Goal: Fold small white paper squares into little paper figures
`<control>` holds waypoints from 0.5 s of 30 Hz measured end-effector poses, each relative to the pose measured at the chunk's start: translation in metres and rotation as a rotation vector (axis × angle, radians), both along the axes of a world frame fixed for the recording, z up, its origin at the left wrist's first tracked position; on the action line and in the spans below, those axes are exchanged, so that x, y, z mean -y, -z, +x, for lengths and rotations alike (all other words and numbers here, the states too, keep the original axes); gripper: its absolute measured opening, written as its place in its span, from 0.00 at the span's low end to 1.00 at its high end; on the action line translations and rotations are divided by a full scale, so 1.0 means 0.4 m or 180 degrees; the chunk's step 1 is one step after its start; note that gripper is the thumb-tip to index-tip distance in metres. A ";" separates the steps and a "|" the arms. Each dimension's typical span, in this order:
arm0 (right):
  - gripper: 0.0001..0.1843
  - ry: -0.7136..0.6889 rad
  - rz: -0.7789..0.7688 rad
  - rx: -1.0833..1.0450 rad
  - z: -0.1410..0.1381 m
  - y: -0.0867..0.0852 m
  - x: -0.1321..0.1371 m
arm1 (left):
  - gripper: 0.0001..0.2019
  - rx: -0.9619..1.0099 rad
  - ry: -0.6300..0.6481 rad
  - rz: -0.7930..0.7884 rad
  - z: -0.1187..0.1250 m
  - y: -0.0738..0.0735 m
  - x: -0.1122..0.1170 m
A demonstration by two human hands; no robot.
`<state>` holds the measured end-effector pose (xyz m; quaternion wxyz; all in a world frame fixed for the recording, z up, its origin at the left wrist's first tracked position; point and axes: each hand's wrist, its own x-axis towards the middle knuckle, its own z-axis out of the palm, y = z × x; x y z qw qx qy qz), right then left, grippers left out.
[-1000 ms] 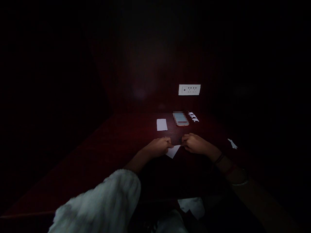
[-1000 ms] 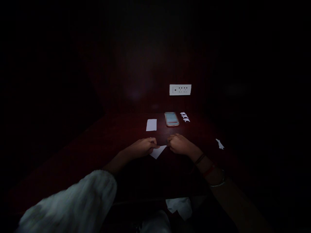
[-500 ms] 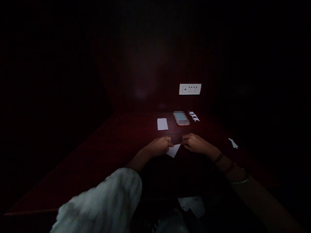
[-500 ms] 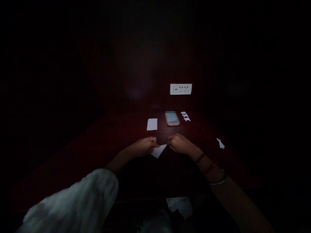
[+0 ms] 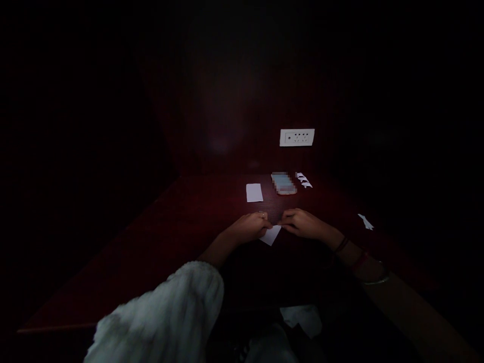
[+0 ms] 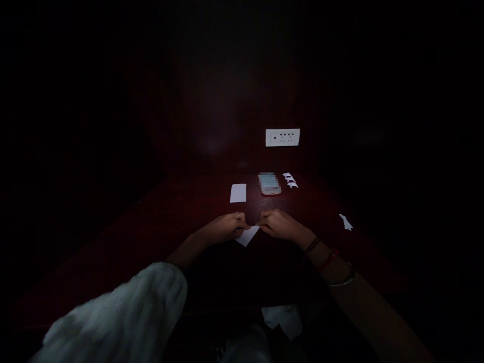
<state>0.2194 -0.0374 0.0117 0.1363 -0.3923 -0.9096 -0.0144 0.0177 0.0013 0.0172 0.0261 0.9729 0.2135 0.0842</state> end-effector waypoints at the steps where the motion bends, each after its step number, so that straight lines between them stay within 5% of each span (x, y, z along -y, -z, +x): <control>1: 0.11 0.0031 -0.0037 -0.0095 -0.005 0.002 -0.001 | 0.12 0.0009 -0.0013 0.0011 0.001 0.002 0.000; 15: 0.03 0.0737 -0.0344 -0.0464 -0.048 0.036 -0.017 | 0.11 0.0122 -0.0173 -0.0124 0.014 0.009 0.003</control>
